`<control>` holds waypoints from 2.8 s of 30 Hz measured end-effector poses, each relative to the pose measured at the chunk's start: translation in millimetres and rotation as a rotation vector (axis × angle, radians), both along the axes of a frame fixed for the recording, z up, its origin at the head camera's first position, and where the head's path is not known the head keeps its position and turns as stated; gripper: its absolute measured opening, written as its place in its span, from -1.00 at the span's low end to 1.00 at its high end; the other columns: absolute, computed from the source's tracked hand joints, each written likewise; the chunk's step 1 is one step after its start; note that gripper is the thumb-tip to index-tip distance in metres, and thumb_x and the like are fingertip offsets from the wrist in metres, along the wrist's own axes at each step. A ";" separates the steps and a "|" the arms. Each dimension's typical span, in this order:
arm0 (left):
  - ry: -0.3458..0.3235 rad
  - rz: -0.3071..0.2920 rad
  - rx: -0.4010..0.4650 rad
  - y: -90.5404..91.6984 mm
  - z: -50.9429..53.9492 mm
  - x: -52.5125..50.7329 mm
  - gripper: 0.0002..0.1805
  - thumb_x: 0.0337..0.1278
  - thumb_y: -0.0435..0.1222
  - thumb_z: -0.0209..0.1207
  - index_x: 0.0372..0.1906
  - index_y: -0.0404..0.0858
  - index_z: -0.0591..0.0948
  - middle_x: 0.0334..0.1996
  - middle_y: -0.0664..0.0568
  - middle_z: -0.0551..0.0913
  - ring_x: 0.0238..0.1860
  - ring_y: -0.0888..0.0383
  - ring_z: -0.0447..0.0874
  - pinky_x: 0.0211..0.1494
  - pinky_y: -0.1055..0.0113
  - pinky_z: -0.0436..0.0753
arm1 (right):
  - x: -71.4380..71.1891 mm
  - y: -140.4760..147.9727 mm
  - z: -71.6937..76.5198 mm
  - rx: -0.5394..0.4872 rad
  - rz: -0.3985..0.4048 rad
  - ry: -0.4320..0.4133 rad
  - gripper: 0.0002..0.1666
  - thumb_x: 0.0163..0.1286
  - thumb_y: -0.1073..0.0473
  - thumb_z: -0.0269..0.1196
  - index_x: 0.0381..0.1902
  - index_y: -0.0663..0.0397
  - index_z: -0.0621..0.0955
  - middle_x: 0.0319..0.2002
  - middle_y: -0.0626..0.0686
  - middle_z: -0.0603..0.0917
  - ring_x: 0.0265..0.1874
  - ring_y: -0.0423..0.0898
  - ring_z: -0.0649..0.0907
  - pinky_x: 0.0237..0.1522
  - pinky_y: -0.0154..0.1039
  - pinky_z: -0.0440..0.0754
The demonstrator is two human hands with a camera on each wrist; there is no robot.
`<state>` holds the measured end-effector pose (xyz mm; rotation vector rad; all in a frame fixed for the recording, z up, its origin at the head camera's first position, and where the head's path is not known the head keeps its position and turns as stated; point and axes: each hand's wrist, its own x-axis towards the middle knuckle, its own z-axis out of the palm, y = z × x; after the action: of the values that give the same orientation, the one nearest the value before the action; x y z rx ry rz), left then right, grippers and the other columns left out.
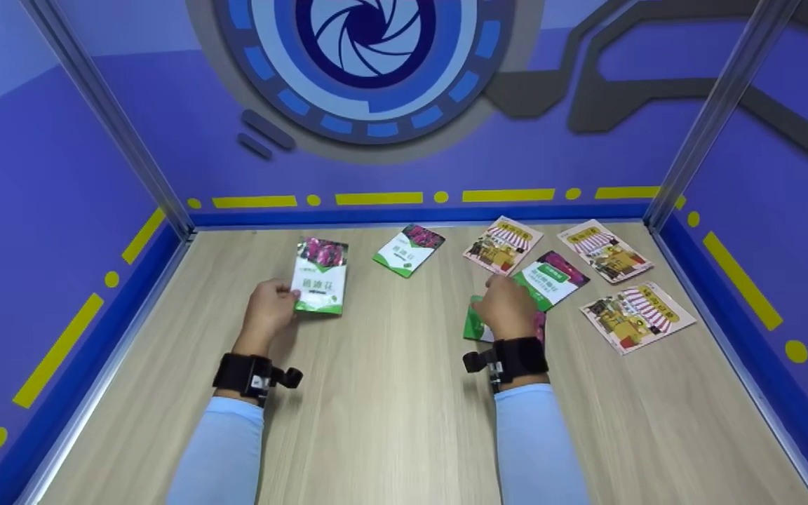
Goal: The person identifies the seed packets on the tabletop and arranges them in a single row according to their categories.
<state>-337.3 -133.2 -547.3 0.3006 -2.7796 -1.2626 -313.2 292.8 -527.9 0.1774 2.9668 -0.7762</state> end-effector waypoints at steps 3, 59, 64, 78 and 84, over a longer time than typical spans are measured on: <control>-0.042 0.023 -0.059 -16.2 -6.6 -3.3 -0.74 0.37 -0.16 0.18 0.00 -0.20 0.69 -0.03 -0.09 0.70 -0.01 -0.10 0.66 0.00 0.01 0.60 | 0.7 2.7 -6.5 0.029 0.026 -0.007 -0.21 0.17 -0.05 0.49 0.23 0.31 0.56 0.00 0.33 0.67 -0.22 0.14 0.62 -0.23 0.03 0.59; 0.000 -0.171 -0.417 -46.0 -26.0 -12.4 -0.60 0.36 -0.14 0.25 0.24 -0.09 0.64 0.33 -0.05 0.49 0.31 -0.11 0.44 0.27 -0.13 0.44 | -3.4 2.8 -18.0 0.092 0.097 0.024 -0.30 0.07 -0.01 0.56 0.06 0.35 0.67 -0.07 0.29 0.66 -0.19 0.17 0.55 -0.18 0.08 0.55; -0.014 -0.174 -0.396 -47.2 -28.2 -13.4 -0.60 0.35 -0.14 0.26 0.24 -0.07 0.64 0.36 -0.02 0.46 0.32 -0.11 0.42 0.30 -0.10 0.43 | -2.0 4.7 -15.4 0.084 0.105 0.023 -0.30 0.09 0.01 0.55 0.08 0.36 0.65 -0.07 0.29 0.67 -0.19 0.16 0.58 -0.18 0.09 0.56; -0.003 -0.188 -0.423 -45.6 -27.6 -8.7 -0.63 0.36 -0.15 0.24 0.20 -0.08 0.67 0.36 -0.03 0.46 0.32 -0.11 0.42 0.28 -0.15 0.43 | -15.3 -52.2 -13.6 0.158 0.140 0.127 -0.27 0.22 -0.07 0.45 0.23 0.24 0.57 0.25 0.35 0.47 0.18 0.37 0.45 0.10 0.40 0.45; 0.009 -0.180 -0.430 -44.2 -27.8 -9.4 -0.63 0.36 -0.16 0.23 0.21 -0.07 0.67 0.36 -0.02 0.47 0.32 -0.10 0.42 0.29 -0.15 0.42 | -39.0 -96.8 -23.1 0.149 0.295 0.139 -0.11 0.28 -0.14 0.39 0.42 0.21 0.41 0.43 0.30 0.33 0.39 0.31 0.33 0.31 0.34 0.33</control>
<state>-346.7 -177.4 -575.1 0.0157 -3.0238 -0.6528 -352.2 196.0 -551.0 -0.3130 3.0758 -0.5518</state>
